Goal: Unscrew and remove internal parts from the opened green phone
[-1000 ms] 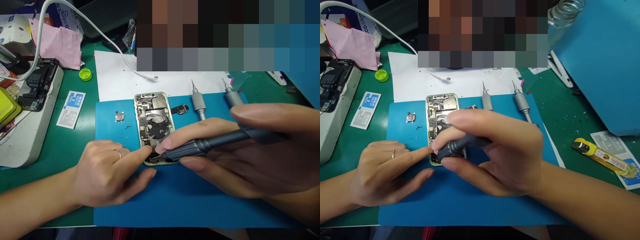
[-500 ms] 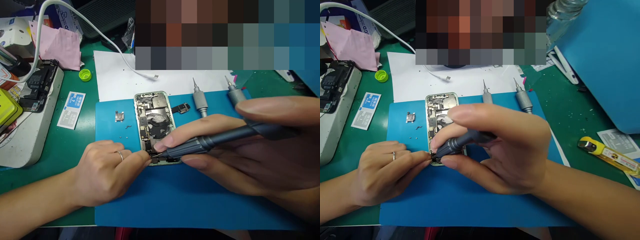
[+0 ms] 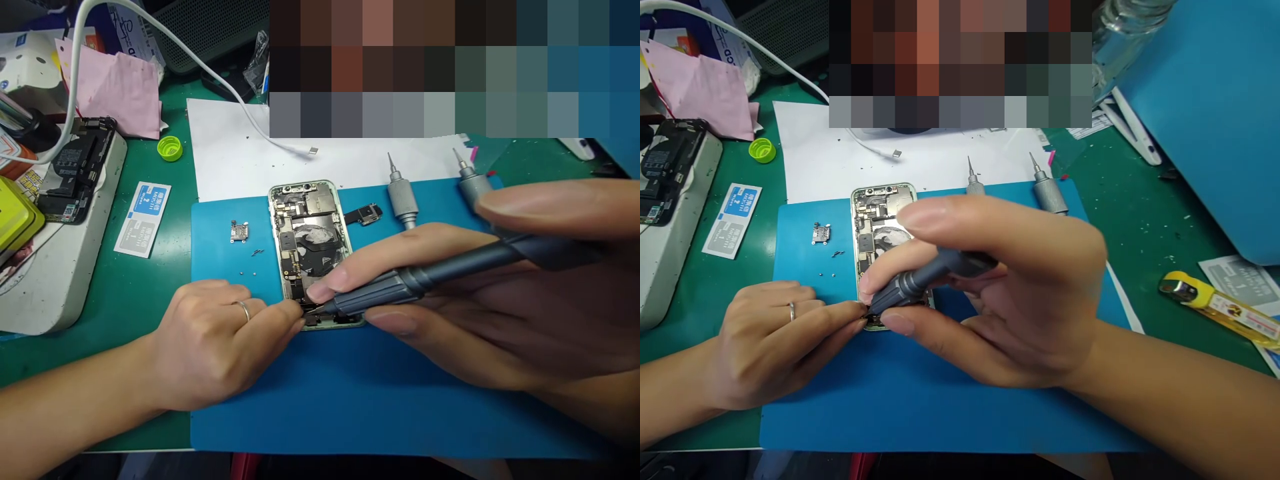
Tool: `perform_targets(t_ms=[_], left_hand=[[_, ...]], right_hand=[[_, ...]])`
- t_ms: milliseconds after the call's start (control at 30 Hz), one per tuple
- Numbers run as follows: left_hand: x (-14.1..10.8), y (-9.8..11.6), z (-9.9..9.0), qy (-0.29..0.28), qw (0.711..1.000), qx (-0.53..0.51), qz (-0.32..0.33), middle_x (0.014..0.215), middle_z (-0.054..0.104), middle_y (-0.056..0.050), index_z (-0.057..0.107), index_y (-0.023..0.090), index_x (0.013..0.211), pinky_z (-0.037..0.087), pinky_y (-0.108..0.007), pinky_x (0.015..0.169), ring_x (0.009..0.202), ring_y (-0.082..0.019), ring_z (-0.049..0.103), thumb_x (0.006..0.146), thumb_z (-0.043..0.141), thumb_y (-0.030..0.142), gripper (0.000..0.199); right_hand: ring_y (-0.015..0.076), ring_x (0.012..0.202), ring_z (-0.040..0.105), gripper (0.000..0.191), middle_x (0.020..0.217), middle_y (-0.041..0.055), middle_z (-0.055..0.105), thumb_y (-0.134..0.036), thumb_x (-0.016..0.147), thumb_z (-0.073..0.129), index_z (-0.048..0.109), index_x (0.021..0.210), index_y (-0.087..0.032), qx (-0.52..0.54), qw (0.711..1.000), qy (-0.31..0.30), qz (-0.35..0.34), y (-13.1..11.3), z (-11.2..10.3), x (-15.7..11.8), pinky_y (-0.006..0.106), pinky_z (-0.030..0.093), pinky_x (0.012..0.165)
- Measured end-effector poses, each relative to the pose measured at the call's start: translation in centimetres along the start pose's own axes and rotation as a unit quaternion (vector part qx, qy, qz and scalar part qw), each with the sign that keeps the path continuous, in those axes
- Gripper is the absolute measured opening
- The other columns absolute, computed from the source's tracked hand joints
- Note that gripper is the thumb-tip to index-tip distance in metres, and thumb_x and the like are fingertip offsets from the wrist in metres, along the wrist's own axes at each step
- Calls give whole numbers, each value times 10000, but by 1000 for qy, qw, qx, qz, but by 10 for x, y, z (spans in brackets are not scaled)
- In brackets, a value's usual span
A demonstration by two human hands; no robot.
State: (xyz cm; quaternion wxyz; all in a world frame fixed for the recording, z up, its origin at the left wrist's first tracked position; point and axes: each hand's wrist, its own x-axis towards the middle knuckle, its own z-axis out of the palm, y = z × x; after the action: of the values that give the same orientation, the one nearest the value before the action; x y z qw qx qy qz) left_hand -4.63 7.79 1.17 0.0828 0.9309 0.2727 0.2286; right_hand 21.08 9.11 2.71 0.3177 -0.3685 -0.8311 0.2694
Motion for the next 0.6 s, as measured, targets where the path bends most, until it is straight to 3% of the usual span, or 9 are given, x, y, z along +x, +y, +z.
perform_targets(t_ms=[133,267,500,600], left_hand=[[2,0,2,3,1000,-6,0,535,532,73,623,179,827,369,-285,447,464,-92,487,1006,597,141,185],[4,0,3,14,1000,-14,3,529,532,73,655,163,836,384,-278,439,449,-96,483,992,609,140,164],[6,1,3,-3,1000,-14,-19,546,571,59,678,164,828,382,-265,446,451,-94,515,1009,581,169,206],[5,1,3,-10,1000,-17,-21,548,568,59,681,164,844,383,-269,449,446,-97,514,1009,582,179,192]], right_hand=[[304,1125,747,578,1091,-59,795,-395,797,797,629,1340,-503,-15,998,41,43,-5,13,-4,397,687,949],[310,1154,734,556,1080,-34,794,-445,778,809,655,1311,-471,-21,997,57,53,-7,20,-6,381,683,940],[212,884,790,281,940,-52,796,-280,893,645,737,1127,-406,17,996,92,15,2,16,-10,260,687,810],[186,805,784,254,941,-76,794,-277,923,604,742,1078,-422,4,995,100,8,5,14,-10,238,685,779]])
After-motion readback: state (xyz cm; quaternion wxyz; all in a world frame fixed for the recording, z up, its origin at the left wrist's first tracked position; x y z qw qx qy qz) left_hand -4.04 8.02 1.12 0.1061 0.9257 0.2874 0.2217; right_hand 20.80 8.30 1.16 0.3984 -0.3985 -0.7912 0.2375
